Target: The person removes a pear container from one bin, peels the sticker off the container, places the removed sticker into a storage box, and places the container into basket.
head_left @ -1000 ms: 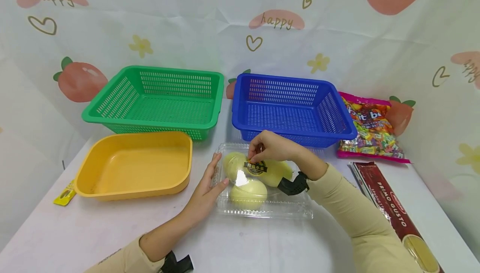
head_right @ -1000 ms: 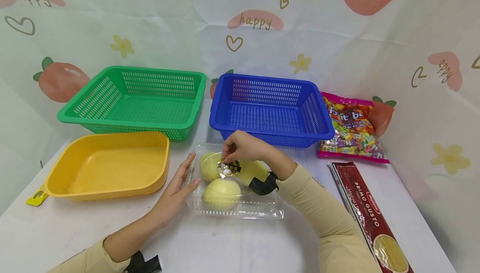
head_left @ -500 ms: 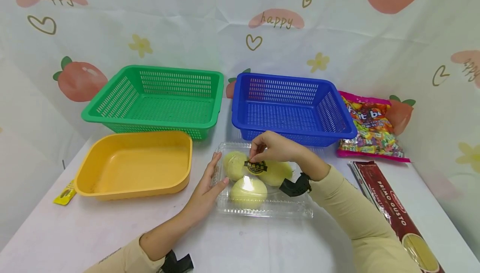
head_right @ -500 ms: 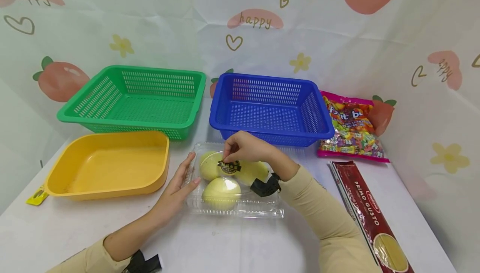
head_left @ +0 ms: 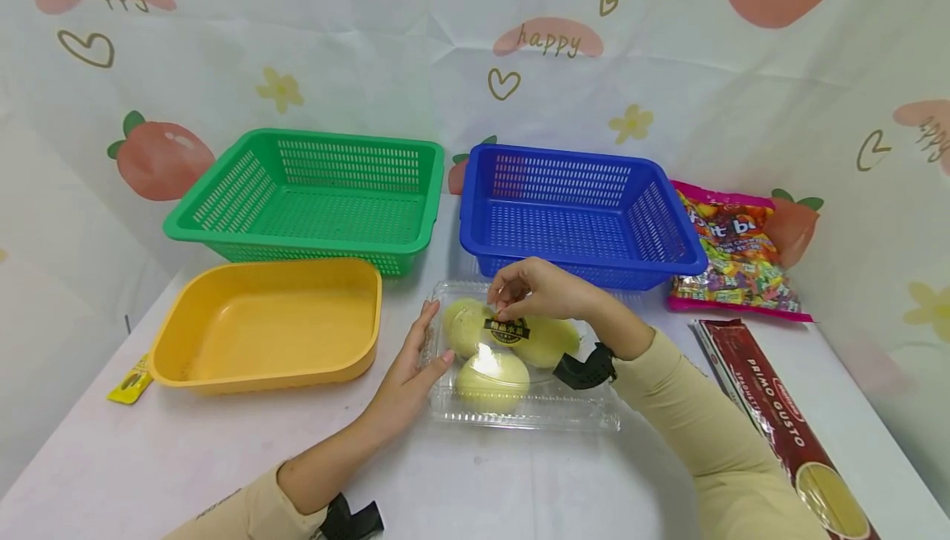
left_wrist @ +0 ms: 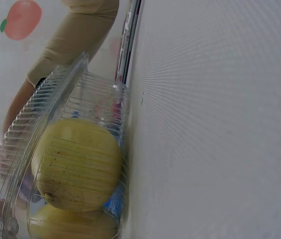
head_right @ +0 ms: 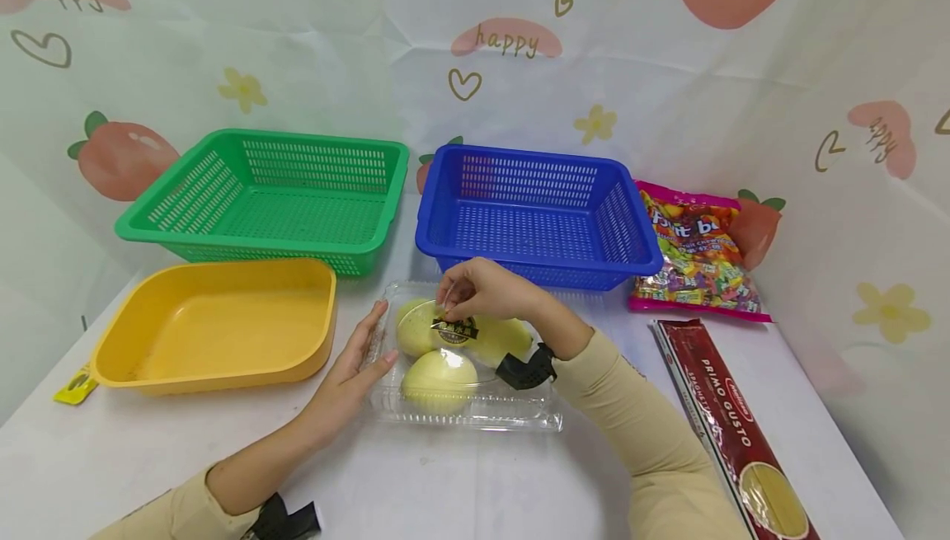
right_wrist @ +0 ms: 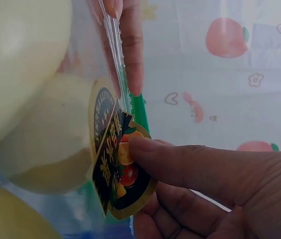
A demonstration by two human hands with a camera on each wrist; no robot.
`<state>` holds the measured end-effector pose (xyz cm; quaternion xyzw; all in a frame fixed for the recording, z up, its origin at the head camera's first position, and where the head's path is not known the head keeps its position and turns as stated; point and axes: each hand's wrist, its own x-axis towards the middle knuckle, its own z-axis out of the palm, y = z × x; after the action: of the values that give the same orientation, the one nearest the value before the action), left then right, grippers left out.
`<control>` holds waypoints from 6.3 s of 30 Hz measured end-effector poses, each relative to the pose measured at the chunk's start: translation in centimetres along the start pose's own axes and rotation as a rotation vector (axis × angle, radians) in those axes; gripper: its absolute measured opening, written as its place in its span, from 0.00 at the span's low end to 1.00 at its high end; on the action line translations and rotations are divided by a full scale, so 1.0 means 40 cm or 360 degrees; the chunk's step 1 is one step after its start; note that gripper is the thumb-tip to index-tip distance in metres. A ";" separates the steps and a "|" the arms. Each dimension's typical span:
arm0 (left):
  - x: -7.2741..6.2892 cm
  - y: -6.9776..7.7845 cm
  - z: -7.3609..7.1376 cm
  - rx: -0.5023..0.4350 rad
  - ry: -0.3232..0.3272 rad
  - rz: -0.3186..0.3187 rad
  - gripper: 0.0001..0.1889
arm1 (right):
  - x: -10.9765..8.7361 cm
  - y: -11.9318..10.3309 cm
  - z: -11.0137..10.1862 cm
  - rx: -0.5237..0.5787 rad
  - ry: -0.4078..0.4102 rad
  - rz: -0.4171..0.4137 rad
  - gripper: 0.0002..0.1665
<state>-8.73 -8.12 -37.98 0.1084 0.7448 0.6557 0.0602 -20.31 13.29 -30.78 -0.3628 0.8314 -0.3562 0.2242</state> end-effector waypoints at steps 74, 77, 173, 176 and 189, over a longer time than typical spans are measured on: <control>0.001 -0.001 0.000 -0.0011 -0.0007 -0.0016 0.34 | -0.017 0.042 -0.007 0.0441 -0.0074 -0.0210 0.07; 0.001 0.000 0.000 -0.0003 -0.0001 -0.0015 0.34 | -0.016 0.047 -0.007 0.0464 -0.0073 -0.0191 0.07; 0.001 0.001 0.002 0.0013 0.0005 0.0024 0.34 | -0.035 0.088 0.013 0.0887 0.0217 -0.0287 0.09; 0.001 0.000 0.001 0.0008 0.0006 0.0025 0.35 | -0.036 0.087 0.012 0.0896 0.0218 -0.0296 0.10; 0.001 -0.002 0.001 0.0006 -0.0001 0.0025 0.35 | -0.040 0.087 0.012 0.0964 0.0245 -0.0220 0.16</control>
<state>-8.78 -8.08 -38.04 0.1145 0.7452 0.6547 0.0552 -20.53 15.98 -33.52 -0.3071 0.6755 -0.6282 0.2338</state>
